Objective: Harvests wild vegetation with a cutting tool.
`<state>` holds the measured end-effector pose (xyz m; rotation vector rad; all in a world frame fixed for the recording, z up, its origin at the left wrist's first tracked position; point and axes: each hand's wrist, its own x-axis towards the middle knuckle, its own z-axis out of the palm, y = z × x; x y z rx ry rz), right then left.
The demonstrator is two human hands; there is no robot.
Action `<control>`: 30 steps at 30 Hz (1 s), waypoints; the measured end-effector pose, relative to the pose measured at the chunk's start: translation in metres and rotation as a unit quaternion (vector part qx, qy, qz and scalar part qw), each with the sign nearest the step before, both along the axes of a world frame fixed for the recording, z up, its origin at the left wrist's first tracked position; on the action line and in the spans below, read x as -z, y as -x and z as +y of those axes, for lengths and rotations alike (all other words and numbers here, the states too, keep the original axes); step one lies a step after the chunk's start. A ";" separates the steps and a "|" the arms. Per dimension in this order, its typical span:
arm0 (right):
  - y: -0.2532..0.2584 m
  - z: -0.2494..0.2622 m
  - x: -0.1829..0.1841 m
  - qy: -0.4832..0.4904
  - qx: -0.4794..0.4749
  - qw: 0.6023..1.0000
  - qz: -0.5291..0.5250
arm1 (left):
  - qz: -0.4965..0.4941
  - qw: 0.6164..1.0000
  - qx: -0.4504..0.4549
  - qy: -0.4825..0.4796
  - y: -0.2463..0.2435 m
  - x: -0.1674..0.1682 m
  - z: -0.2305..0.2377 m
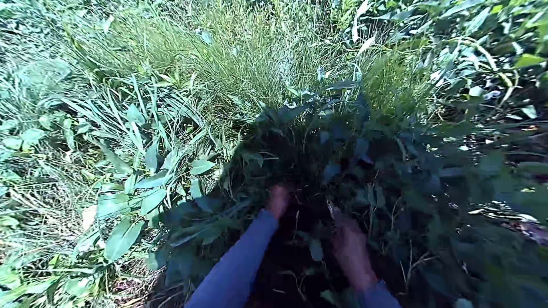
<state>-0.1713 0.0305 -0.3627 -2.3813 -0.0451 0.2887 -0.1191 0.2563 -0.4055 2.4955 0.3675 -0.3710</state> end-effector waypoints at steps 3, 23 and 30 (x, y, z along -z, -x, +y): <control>-0.004 -0.001 -0.006 0.004 -0.006 1.000 0.019 | 0.014 0.999 0.036 -0.028 -0.006 -0.008 -0.004; -0.004 -0.009 0.003 -0.036 0.031 0.998 0.038 | -0.022 0.948 0.266 -0.174 -0.043 0.007 -0.031; -0.003 -0.009 0.010 -0.044 0.026 0.998 0.026 | 0.044 0.961 0.192 -0.194 -0.052 -0.001 -0.038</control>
